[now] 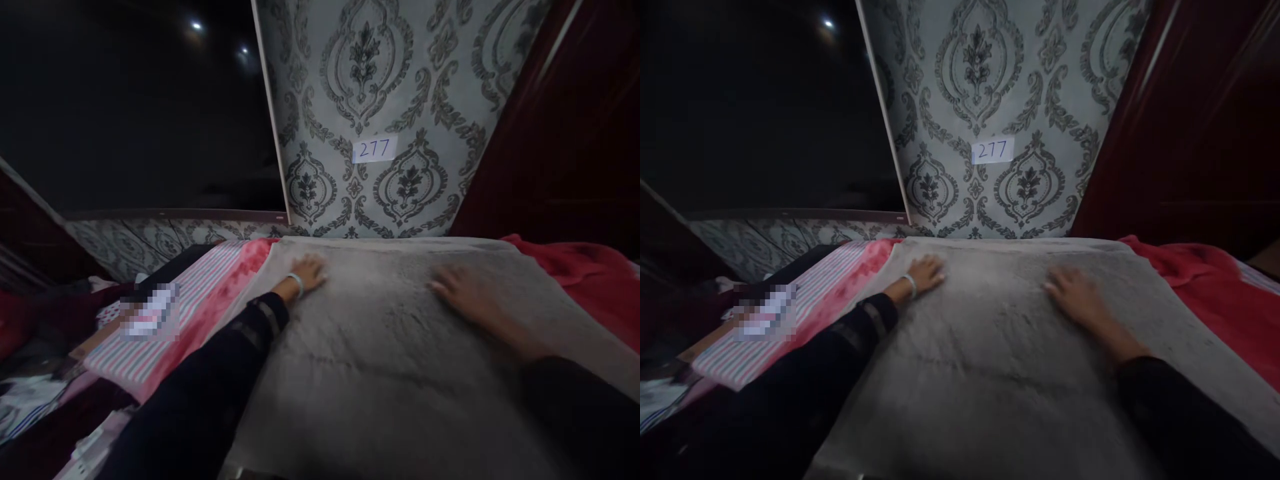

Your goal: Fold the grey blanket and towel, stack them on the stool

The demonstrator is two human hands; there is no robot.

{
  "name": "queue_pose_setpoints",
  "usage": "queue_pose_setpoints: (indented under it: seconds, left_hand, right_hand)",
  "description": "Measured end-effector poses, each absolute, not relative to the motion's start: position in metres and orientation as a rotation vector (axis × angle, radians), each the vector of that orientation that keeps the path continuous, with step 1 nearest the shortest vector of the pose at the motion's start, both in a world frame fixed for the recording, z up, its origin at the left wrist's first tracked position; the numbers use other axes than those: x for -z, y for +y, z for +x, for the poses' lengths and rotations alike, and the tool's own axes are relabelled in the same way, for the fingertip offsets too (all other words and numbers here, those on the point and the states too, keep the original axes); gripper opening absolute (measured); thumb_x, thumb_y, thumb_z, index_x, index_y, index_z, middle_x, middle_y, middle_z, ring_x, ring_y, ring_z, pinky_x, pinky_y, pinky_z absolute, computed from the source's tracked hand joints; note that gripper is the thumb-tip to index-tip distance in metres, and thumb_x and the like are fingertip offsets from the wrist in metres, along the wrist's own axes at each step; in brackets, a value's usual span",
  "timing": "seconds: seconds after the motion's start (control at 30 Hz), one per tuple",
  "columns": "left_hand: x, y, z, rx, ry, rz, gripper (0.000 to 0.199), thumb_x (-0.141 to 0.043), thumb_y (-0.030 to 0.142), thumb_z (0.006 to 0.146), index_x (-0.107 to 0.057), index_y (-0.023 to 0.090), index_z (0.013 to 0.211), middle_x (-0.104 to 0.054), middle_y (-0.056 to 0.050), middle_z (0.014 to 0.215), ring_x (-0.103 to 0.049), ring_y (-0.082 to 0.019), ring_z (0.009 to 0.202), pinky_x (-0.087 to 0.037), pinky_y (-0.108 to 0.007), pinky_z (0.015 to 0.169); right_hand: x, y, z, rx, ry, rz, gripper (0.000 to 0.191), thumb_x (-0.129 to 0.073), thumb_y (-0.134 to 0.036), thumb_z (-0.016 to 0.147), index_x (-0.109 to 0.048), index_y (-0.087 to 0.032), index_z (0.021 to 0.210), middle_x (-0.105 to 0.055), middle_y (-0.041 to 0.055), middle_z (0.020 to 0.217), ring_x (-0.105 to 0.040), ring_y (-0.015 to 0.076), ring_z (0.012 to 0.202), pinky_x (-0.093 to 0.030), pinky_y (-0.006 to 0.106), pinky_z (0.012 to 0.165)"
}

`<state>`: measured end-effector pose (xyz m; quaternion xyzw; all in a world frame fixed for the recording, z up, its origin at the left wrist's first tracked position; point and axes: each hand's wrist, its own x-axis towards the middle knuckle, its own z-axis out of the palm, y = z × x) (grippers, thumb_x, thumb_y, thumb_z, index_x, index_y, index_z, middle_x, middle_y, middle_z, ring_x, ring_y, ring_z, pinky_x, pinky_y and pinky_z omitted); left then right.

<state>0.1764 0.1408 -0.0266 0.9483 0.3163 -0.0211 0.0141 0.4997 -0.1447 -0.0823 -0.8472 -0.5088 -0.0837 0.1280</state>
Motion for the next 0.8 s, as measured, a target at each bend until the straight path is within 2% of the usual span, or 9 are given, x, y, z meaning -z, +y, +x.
queue_pose_setpoints:
  seconds: [0.07, 0.13, 0.2, 0.33, 0.47, 0.57, 0.67, 0.8]
  left_hand:
    - [0.041, 0.131, 0.214, 0.16, 0.741, 2.988, 0.068, -0.032, 0.057, 0.1, -0.027, 0.029, 0.161, -0.019, -0.006, 0.171, -0.015, -0.034, 0.157, -0.015, -0.065, 0.122]
    - [0.053, 0.138, 0.227, 0.174, 0.664, 3.005, 0.066, -0.03, 0.055, 0.101, -0.023, 0.031, 0.162, -0.017, -0.005, 0.171, -0.014, -0.031, 0.157, -0.012, -0.064, 0.123]
    - [0.057, 0.164, 0.214, 0.152, 0.732, 3.016, 0.064, -0.029, 0.052, 0.102, -0.023, 0.03, 0.162, -0.017, -0.004, 0.171, -0.013, -0.03, 0.158, -0.01, -0.062, 0.124]
    - [0.053, 0.237, 0.152, 0.108, 1.054, 2.998, 0.061, -0.026, 0.045, 0.104, -0.025, 0.027, 0.162, -0.019, -0.006, 0.171, -0.013, -0.029, 0.158, -0.005, -0.06, 0.125]
    - [0.051, 0.272, 0.109, 0.074, 1.328, 2.885, 0.061, -0.023, 0.042, 0.103, -0.021, 0.028, 0.163, -0.011, -0.004, 0.172, -0.008, -0.029, 0.158, -0.011, -0.061, 0.124]
    - [0.05, 0.272, 0.103, 0.098, 1.464, 2.819, 0.061, -0.021, 0.042, 0.103, -0.02, 0.028, 0.163, -0.01, -0.004, 0.172, -0.01, -0.03, 0.158, -0.011, -0.061, 0.124]
    - [0.042, 0.264, 0.106, 0.115, 1.614, 2.766, 0.062, -0.024, 0.047, 0.102, -0.024, 0.029, 0.162, -0.017, -0.006, 0.171, -0.013, -0.037, 0.157, -0.011, -0.068, 0.121]
    - [0.027, 0.228, 0.117, 0.057, 1.709, 2.791, 0.063, -0.03, 0.051, 0.101, -0.042, 0.022, 0.156, -0.023, -0.012, 0.169, -0.014, -0.044, 0.155, -0.011, -0.074, 0.117]
  right_hand:
    - [0.08, -0.09, 0.459, 0.11, -1.739, -2.39, 0.064, -0.025, -0.053, 0.101, -0.038, -0.028, 0.158, -0.033, 0.0084, 0.164, -0.028, 0.0351, 0.151, -0.032, 0.06, 0.118]
    - [0.081, -0.06, 0.444, 0.036, -1.894, -2.327, 0.062, -0.026, -0.053, 0.101, -0.034, -0.033, 0.159, -0.03, 0.0029, 0.166, -0.024, 0.0314, 0.153, -0.027, 0.061, 0.12]
    - [0.085, -0.057, 0.461, 0.007, -1.88, -2.355, 0.062, -0.025, -0.052, 0.101, -0.033, -0.033, 0.16, -0.027, 0.0016, 0.166, -0.022, 0.0305, 0.153, -0.024, 0.06, 0.121]
    - [0.094, -0.104, 0.549, 0.006, -1.522, -2.562, 0.063, -0.028, -0.047, 0.101, -0.035, -0.026, 0.16, -0.029, 0.0062, 0.165, -0.021, 0.0333, 0.153, -0.021, 0.062, 0.122]
    - [0.097, -0.154, 0.606, 0.078, -1.163, -2.644, 0.061, -0.038, -0.042, 0.1, -0.04, -0.023, 0.157, -0.028, 0.011, 0.165, -0.019, 0.0387, 0.153, -0.018, 0.068, 0.12]
    - [0.092, -0.176, 0.608, 0.083, -0.968, -2.641, 0.057, -0.045, -0.038, 0.099, -0.045, -0.024, 0.154, -0.03, 0.0126, 0.164, -0.02, 0.0422, 0.152, -0.02, 0.07, 0.118]
    - [0.079, -0.193, 0.595, 0.04, -0.777, -2.681, 0.054, -0.046, -0.039, 0.101, -0.047, -0.024, 0.153, -0.03, 0.0147, 0.164, -0.023, 0.0443, 0.15, -0.023, 0.071, 0.117]
    - [0.058, -0.207, 0.549, 0.009, -0.634, -2.832, 0.057, -0.038, -0.046, 0.104, -0.05, -0.014, 0.149, -0.037, 0.0248, 0.158, -0.034, 0.0475, 0.145, -0.032, 0.076, 0.108]
